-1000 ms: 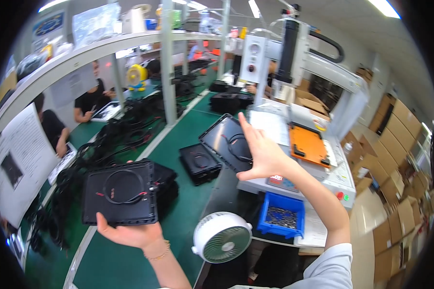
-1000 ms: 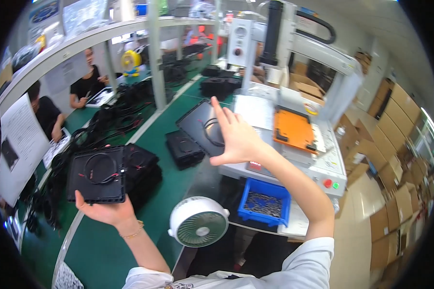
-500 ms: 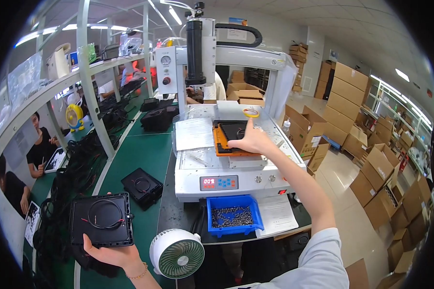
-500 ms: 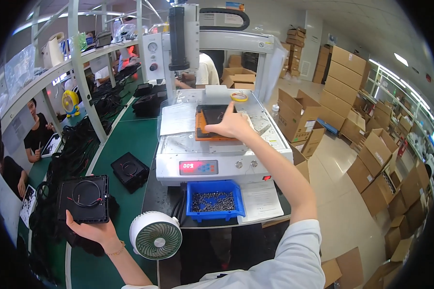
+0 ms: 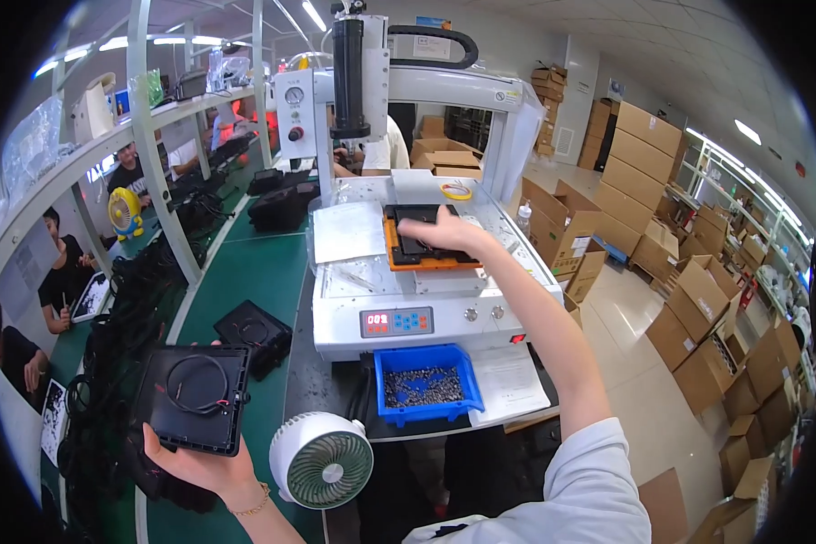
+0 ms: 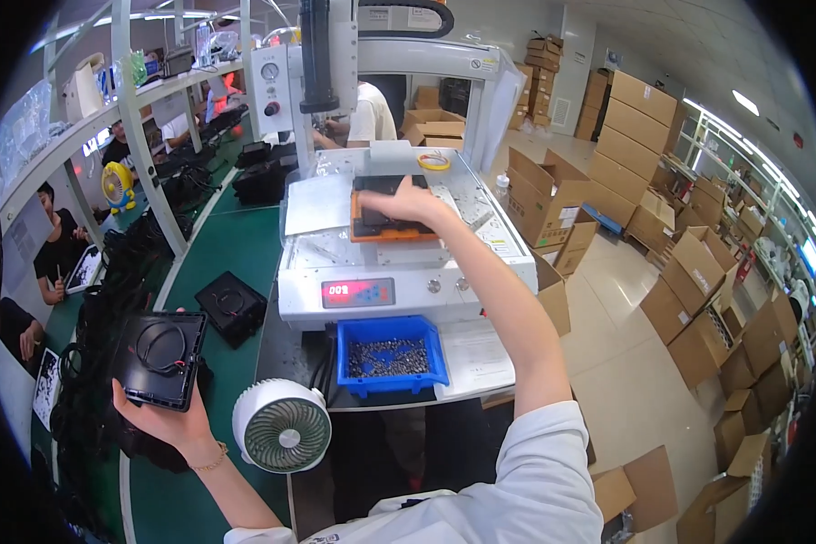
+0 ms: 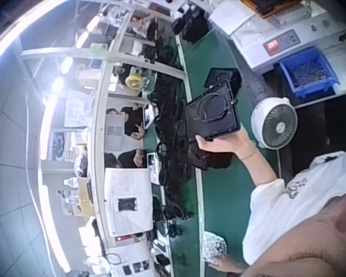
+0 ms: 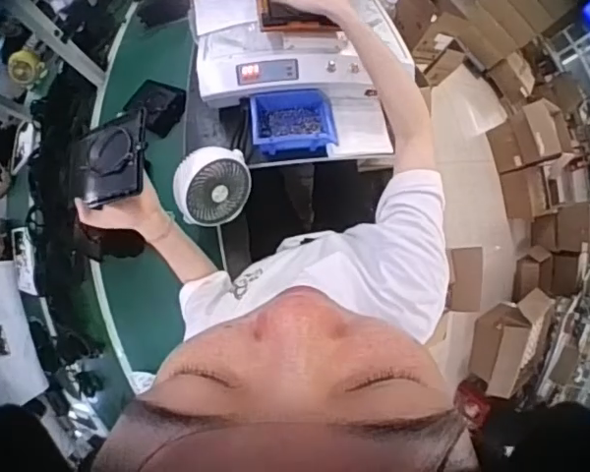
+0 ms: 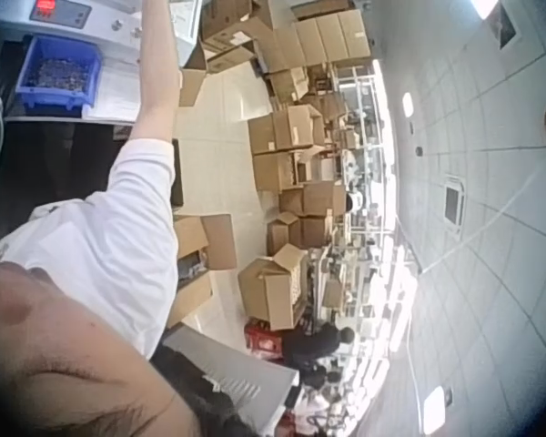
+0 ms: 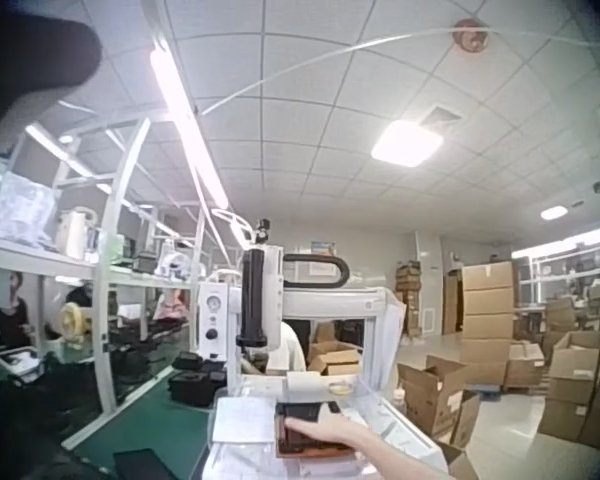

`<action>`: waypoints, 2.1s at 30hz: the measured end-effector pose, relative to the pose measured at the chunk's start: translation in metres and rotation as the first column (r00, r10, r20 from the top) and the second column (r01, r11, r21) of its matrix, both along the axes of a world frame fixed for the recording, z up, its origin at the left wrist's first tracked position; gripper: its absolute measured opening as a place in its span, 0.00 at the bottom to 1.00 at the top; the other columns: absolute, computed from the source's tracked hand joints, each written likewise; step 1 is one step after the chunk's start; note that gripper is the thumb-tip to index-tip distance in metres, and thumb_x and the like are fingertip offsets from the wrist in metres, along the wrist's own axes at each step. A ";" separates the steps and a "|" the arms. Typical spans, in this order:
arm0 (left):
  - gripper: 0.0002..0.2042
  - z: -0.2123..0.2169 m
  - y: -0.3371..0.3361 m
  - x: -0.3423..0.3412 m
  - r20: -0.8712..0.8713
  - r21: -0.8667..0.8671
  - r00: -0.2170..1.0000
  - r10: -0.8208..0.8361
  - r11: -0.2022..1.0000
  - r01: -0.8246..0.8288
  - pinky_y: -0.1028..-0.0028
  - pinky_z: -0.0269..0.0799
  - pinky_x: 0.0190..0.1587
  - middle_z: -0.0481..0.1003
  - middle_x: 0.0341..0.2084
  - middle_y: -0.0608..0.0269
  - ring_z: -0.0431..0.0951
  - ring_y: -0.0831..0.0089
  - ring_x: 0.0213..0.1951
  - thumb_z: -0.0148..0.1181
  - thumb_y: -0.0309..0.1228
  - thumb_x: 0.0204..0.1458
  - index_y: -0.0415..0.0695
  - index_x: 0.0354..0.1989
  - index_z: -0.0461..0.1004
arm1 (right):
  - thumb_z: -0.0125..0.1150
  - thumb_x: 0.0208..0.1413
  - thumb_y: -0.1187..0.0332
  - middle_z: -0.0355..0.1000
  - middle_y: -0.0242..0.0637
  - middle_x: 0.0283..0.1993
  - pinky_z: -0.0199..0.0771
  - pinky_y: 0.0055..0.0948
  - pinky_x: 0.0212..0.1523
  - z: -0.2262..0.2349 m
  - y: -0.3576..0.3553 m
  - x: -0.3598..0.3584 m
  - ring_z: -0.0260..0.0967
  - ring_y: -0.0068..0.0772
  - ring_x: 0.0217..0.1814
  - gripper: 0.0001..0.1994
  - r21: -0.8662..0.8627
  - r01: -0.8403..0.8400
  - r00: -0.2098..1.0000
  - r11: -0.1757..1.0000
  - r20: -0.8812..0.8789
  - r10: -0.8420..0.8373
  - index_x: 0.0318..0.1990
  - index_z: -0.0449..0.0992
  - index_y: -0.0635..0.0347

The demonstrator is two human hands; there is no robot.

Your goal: Assembling electronic components at a workstation using a screw dispenser machine and small screws.

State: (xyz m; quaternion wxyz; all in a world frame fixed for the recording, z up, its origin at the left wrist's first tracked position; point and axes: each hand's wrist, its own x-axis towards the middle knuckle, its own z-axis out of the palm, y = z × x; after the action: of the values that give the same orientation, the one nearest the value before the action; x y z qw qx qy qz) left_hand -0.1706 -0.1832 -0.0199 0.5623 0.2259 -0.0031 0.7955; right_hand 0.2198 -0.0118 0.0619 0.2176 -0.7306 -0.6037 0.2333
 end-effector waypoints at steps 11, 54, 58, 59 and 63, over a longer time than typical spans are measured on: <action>0.41 0.012 -0.010 0.055 -0.165 0.068 0.891 -0.423 0.896 0.438 0.52 0.51 0.68 0.52 0.66 0.34 0.54 0.39 0.66 0.44 0.56 0.58 0.35 0.70 0.47 | 0.52 0.61 0.72 0.75 0.45 0.36 0.75 0.33 0.37 -0.129 -0.193 0.127 0.75 0.38 0.37 0.12 0.728 0.000 0.941 0.686 0.233 -0.247 0.50 0.74 0.60; 0.36 -0.045 -0.025 0.142 0.212 -0.301 0.372 -0.904 0.302 0.904 0.56 0.65 0.61 0.70 0.54 0.41 0.72 0.53 0.57 0.39 0.55 0.54 0.34 0.61 0.62 | 0.66 0.49 0.81 0.78 0.50 0.34 0.80 0.32 0.35 -0.044 -0.224 -0.043 0.78 0.41 0.33 0.05 0.851 -0.341 0.039 0.399 -0.411 0.911 0.32 0.76 0.69; 0.45 -0.034 -0.020 0.120 0.276 -0.131 0.580 -0.766 0.568 0.812 0.48 0.57 0.65 0.62 0.61 0.38 0.62 0.47 0.63 0.46 0.62 0.49 0.34 0.66 0.55 | 0.57 0.57 0.80 0.78 0.53 0.42 0.80 0.30 0.45 -0.043 -0.267 -0.031 0.79 0.40 0.40 0.05 0.718 -0.671 0.119 0.185 -0.142 0.983 0.35 0.79 0.71; 0.48 -0.030 -0.018 0.114 0.233 -0.132 0.630 -0.741 0.618 0.775 0.46 0.55 0.66 0.58 0.64 0.40 0.59 0.46 0.65 0.48 0.63 0.47 0.35 0.68 0.50 | 0.58 0.57 0.78 0.79 0.52 0.42 0.80 0.30 0.45 -0.053 -0.267 -0.037 0.79 0.40 0.40 0.05 0.665 -0.727 0.125 0.169 -0.114 0.986 0.35 0.79 0.70; 0.50 -0.023 -0.017 0.110 0.093 -0.106 0.752 -0.652 0.745 0.659 0.47 0.56 0.66 0.56 0.65 0.44 0.60 0.47 0.65 0.51 0.63 0.46 0.38 0.70 0.47 | 0.74 0.43 0.50 0.79 0.47 0.40 0.78 0.32 0.45 -0.088 -0.264 -0.042 0.79 0.39 0.40 0.22 0.694 -0.660 0.356 0.287 -0.048 0.933 0.29 0.78 0.62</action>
State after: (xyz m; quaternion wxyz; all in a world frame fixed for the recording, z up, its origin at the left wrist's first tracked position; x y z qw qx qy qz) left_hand -0.0609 -0.2001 -0.0428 0.8191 0.1529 -0.0436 0.5512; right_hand 0.1774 -0.2761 -0.0259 0.4019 -0.1299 -0.8615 0.2820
